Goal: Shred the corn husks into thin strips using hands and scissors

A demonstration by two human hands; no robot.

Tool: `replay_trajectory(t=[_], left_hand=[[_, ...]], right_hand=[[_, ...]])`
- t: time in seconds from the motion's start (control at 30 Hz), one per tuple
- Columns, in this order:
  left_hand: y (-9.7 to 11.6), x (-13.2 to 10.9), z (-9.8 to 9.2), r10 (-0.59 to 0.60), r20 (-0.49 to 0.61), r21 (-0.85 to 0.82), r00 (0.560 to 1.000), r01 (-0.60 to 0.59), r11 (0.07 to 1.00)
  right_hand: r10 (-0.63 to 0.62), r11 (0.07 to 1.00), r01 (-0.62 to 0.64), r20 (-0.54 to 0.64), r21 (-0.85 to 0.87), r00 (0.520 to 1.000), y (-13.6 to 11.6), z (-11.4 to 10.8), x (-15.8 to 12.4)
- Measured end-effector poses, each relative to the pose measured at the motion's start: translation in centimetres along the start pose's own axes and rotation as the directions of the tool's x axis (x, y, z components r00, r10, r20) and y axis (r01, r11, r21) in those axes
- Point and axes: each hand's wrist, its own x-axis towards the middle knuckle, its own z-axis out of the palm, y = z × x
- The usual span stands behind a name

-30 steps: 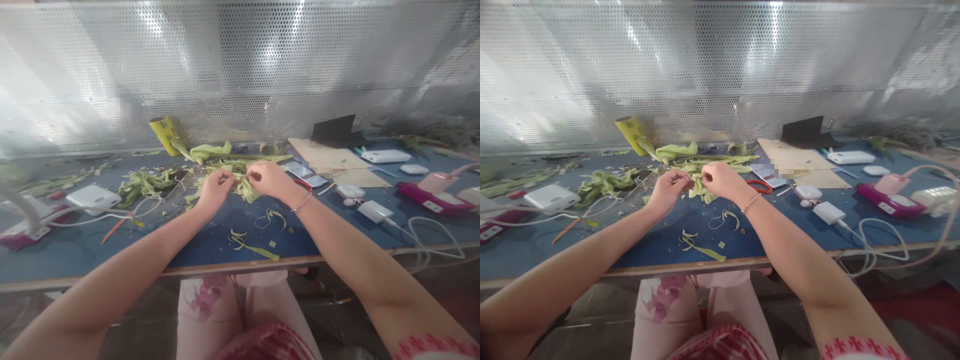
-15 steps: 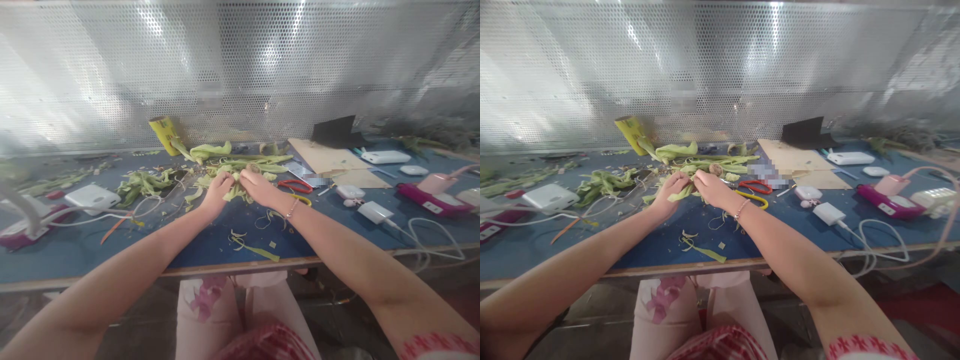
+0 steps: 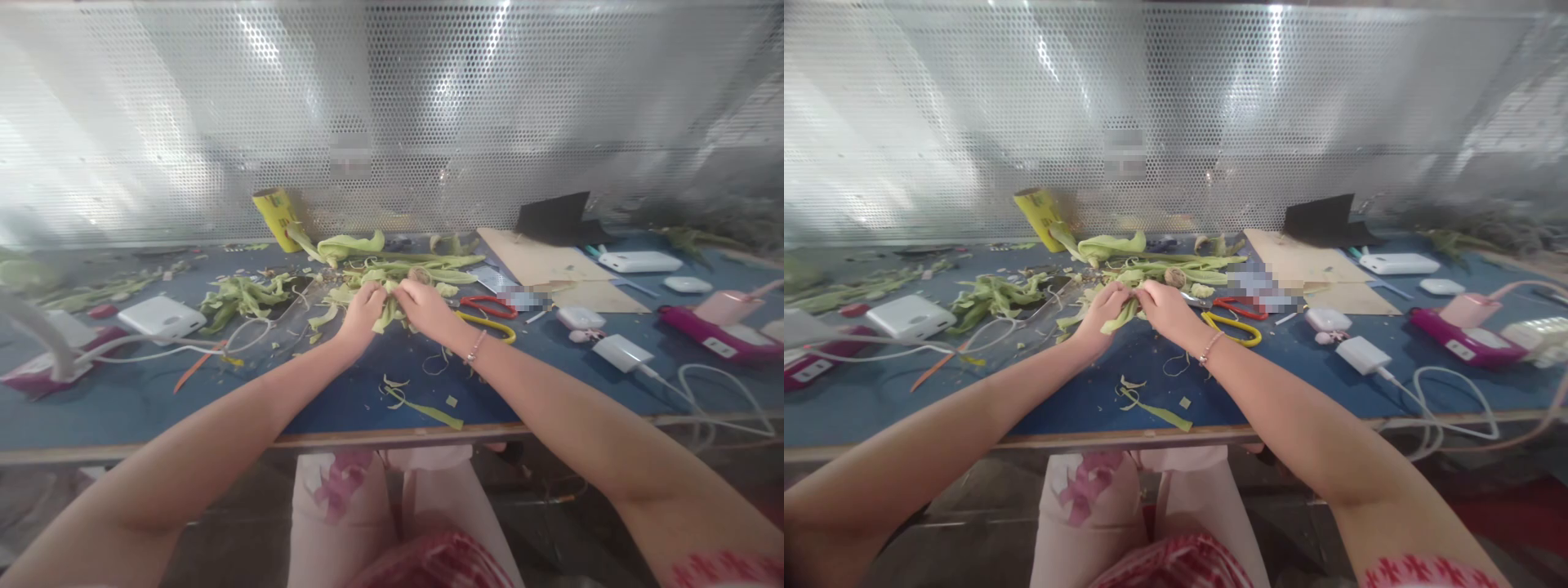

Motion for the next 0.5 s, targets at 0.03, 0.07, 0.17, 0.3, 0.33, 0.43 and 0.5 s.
replay_trajectory(t=[0.03,0.07,0.17,0.3,0.33,0.43,0.5], left_hand=[[0.0,0.0,0.0,0.004,0.024,0.013,1.0,-0.004,1.0],[0.1,-0.1,-0.1,0.009,0.048,0.039,0.999,-0.011,0.999],[0.5,-0.3,-0.3,0.024,0.074,0.153,0.997,-0.035,0.988],[1.3,-0.5,-0.7,0.029,0.096,0.214,0.995,-0.049,0.976],[1.4,-0.5,-0.7,0.018,0.104,0.202,0.994,-0.039,0.979],[1.8,-0.6,-0.6,-0.032,0.123,0.122,0.992,0.017,0.992],[2.1,-0.7,-0.4,-0.051,0.115,0.079,0.992,0.042,0.996]], right_hand=[[0.006,1.0,-0.006,0.002,0.015,1.0,-0.1,0.0,0.0],[0.01,0.999,-0.01,0.008,0.034,1.0,-0.3,0.0,-0.1],[0.006,0.995,-0.008,0.021,0.098,1.0,-0.5,-0.1,-0.1],[0.031,0.98,-0.039,0.044,0.195,0.999,-0.5,-0.3,0.0],[0.042,0.976,-0.054,0.06,0.213,0.997,-0.4,-0.4,0.0],[0.04,0.97,-0.061,0.094,0.234,0.995,-0.3,-0.5,0.1],[0.025,0.976,-0.044,0.091,0.213,0.996,-0.3,-0.5,0.1]])
